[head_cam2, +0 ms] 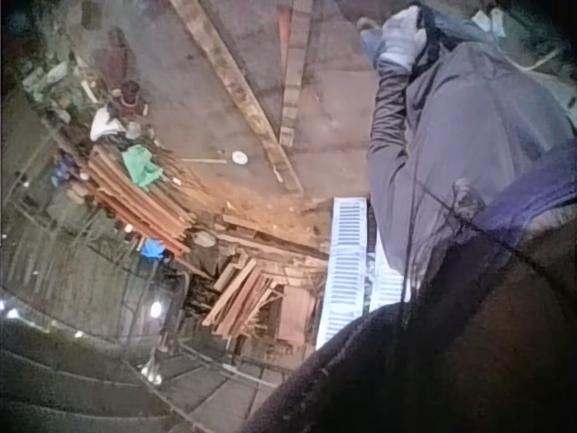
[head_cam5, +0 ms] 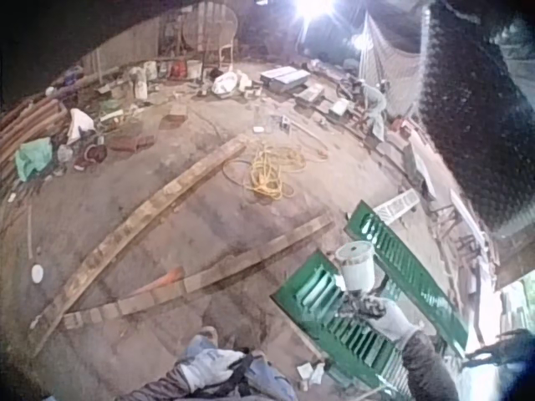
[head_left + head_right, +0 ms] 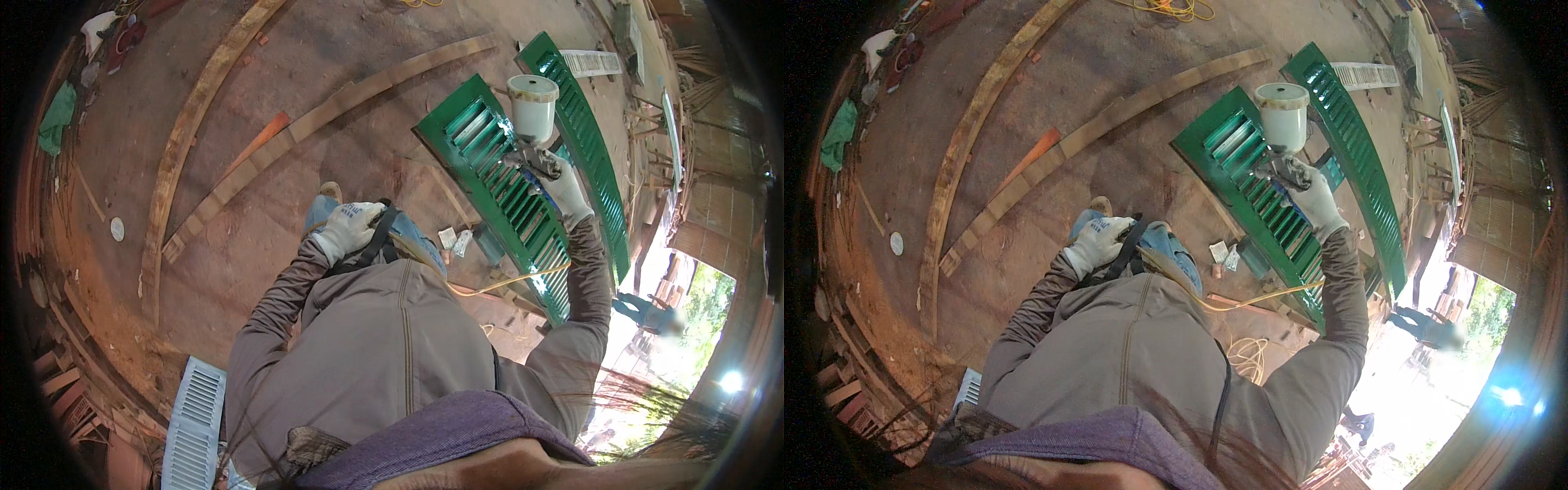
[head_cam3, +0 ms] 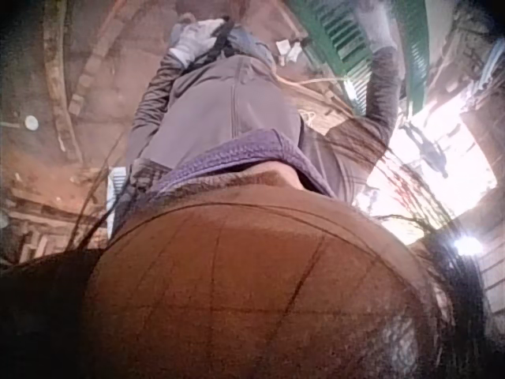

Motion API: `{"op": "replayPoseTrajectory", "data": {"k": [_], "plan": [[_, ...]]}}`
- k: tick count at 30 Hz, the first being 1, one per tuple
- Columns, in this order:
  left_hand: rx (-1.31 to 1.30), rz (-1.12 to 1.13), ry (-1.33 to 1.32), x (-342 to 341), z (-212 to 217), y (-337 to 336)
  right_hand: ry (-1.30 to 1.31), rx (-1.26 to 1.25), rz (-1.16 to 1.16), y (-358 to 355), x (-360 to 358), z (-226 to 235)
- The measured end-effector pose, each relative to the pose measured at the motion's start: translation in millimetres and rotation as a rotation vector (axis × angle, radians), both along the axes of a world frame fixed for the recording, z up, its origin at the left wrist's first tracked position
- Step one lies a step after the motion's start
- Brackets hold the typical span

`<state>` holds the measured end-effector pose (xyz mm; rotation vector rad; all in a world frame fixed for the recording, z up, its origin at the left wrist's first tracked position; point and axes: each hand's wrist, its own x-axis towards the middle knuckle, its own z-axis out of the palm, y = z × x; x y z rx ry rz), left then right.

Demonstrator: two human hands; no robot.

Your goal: The person uses a spray gun to apply green paint to a metal louvered vent. They move the spray gun back and forth across the surface to ensure even coverage.

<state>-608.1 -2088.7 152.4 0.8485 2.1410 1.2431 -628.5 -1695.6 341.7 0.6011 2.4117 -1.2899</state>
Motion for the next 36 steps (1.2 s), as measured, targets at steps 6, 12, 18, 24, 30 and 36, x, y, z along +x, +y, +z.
{"op": "replayPoseTrajectory", "data": {"k": [6,12,18,24,30,36], "plan": [[0.047,-0.041,0.027,-4.9,6.9,-0.4,0.166,0.482,0.074,50.4,2.8,-57.9],[0.04,-0.042,0.029,-2.4,-6.6,-6.3,0.2,0.778,-0.02,36.7,-35.0,-48.2],[0.035,-0.045,0.02,-4.3,-7.0,-10.8,0.141,0.854,0.077,27.8,-28.9,-39.7],[0.02,-0.059,0.021,-6.3,-7.5,-12.5,0.124,0.146,-0.004,1.1,-10.5,-31.8],[0.023,-0.112,0.022,-12.5,-2.3,-11.5,0.284,0.731,0.24,-2.4,-37.3,-37.9],[0.033,-0.095,0.007,-16.8,1.3,-11.7,0.195,0.844,-0.025,-9.3,-64.2,-36.2]]}}
